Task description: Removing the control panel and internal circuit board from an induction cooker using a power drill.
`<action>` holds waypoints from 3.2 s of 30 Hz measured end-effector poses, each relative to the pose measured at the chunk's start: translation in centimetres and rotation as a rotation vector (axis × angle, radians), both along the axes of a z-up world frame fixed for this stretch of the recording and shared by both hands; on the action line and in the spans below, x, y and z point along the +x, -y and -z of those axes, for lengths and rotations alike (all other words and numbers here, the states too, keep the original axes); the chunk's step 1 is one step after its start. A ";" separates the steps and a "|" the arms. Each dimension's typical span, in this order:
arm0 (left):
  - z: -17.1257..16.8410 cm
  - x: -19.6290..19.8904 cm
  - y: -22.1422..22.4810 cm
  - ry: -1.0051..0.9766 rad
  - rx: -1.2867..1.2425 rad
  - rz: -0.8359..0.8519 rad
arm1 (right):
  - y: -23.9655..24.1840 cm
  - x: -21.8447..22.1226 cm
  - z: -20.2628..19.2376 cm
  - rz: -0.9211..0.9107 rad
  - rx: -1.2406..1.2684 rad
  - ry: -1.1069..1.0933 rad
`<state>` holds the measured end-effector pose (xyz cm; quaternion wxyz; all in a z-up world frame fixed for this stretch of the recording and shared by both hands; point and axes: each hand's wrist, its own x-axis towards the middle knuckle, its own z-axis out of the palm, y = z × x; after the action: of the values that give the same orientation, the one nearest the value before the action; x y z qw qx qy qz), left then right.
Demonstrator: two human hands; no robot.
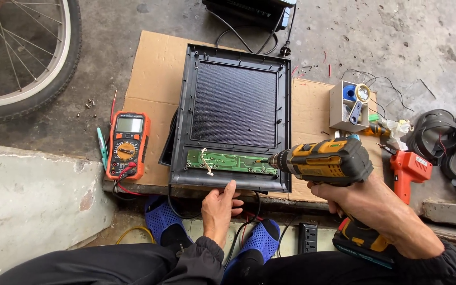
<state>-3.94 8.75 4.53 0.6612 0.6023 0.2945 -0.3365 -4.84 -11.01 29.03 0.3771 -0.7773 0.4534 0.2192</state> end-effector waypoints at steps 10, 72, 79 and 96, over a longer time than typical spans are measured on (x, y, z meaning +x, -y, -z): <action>2.4 -0.2 0.0 0.012 -0.171 -0.140 | 0.6 -0.4 1.0 -0.031 0.002 0.066; 7.6 3.1 3.6 1.401 0.638 0.490 | 0.4 -0.6 4.2 -0.413 -0.058 0.126; 7.0 3.4 3.8 1.474 0.685 0.464 | -1.4 -1.6 -0.7 -0.277 -0.065 0.077; -0.6 6.4 -2.0 0.879 0.345 0.035 | -0.2 -2.2 -1.1 -0.124 0.005 0.104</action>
<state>2.46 10.78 5.13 0.6078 0.7936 0.0282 -0.0070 -7.02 -10.78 30.09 0.3881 -0.8131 0.3837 0.2025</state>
